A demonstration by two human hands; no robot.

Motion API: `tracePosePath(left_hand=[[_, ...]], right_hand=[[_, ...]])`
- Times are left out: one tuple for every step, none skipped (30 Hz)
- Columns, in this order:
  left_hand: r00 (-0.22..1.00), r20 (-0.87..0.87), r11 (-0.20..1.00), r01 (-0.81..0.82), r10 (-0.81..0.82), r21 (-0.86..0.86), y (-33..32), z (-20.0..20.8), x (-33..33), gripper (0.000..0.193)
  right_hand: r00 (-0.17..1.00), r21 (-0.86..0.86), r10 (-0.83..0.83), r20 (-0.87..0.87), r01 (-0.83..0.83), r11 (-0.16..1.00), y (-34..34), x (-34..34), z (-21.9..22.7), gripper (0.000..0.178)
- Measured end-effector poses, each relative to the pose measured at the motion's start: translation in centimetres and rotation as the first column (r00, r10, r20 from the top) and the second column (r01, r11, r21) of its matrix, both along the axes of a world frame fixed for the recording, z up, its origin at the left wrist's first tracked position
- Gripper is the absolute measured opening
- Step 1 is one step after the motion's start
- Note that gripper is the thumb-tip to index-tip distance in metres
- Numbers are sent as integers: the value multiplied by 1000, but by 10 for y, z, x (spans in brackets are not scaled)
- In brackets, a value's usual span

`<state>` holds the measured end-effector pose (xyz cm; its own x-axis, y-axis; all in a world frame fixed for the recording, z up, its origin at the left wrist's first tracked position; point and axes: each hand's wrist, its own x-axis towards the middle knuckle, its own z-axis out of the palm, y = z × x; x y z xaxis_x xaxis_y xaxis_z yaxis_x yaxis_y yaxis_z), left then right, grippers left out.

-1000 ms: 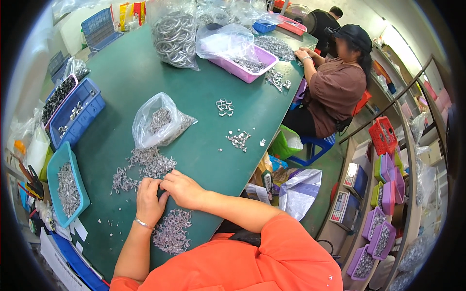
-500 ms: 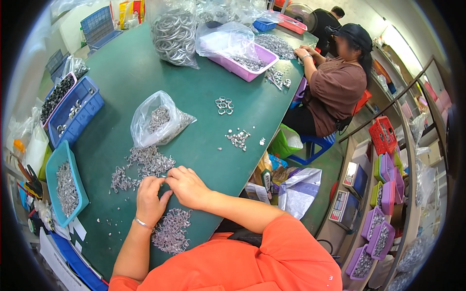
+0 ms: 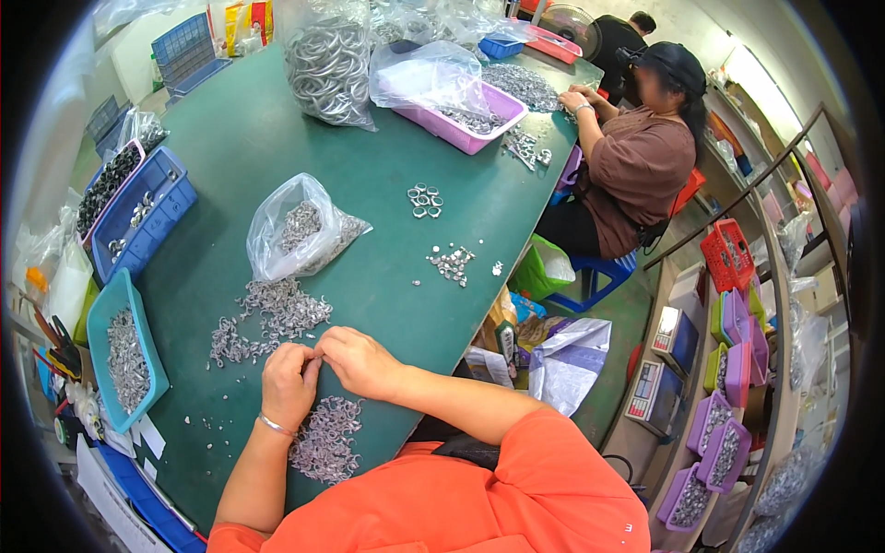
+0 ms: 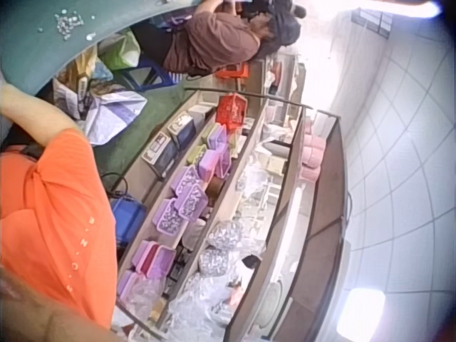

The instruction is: The person assembles small metal parts by hand on a green workbench, picking up components and joining them together. They occasionally pause to adjust their head-mounted camera and handle a plastic bag of parts.

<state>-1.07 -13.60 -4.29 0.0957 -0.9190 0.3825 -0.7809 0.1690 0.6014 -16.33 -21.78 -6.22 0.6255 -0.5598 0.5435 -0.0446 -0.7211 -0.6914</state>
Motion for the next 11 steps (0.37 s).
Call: tracePosePath(left_hand=[[1000,-12,1000,-12,12,12,2,3,0,20],[999,-24,999,-23,24,24,3,6,-1,19],[1000,-4,1000,-2,2,17,3,9,-1,18],[1000,16,1000,20,-20,9,2,11,-2,17],[998,35,999,42,-42,3,2,13,-2,16],[999,31,999,41,-42,4,2,11,-2,16],[999,28,999,41,-41,3,2,10,-1,16],[999,24,999,41,-41,3,2,8,0,16],[1000,-1,999,28,-28,21,2,9,-1,18],[1000,-25,999,15,-14,42,3,10,-2,19],[999,-49,998,2,1,62,5,13,-3,20]], right_hand=[[1000,-30,-17,-3,17,999,0,-1,2,9],[1000,-39,0,-22,-1,999,-1,-2,2,8],[999,-47,18,-40,-20,999,-2,-3,1,7],[998,-55,34,-59,-38,998,-3,-4,0,7],[997,-48,45,-63,-48,998,-3,-4,-3,6],[996,-42,55,-68,-58,997,-4,-4,-7,5],[995,-37,65,-72,-68,997,-4,-3,-8,5],[996,-26,57,-62,-59,998,-4,-2,-8,5],[997,-16,49,-52,-50,999,-3,-2,-7,5],[998,-3,41,-42,-41,999,-2,-1,-7,6],[998,25,57,-20,-56,998,-2,0,-11,10]])
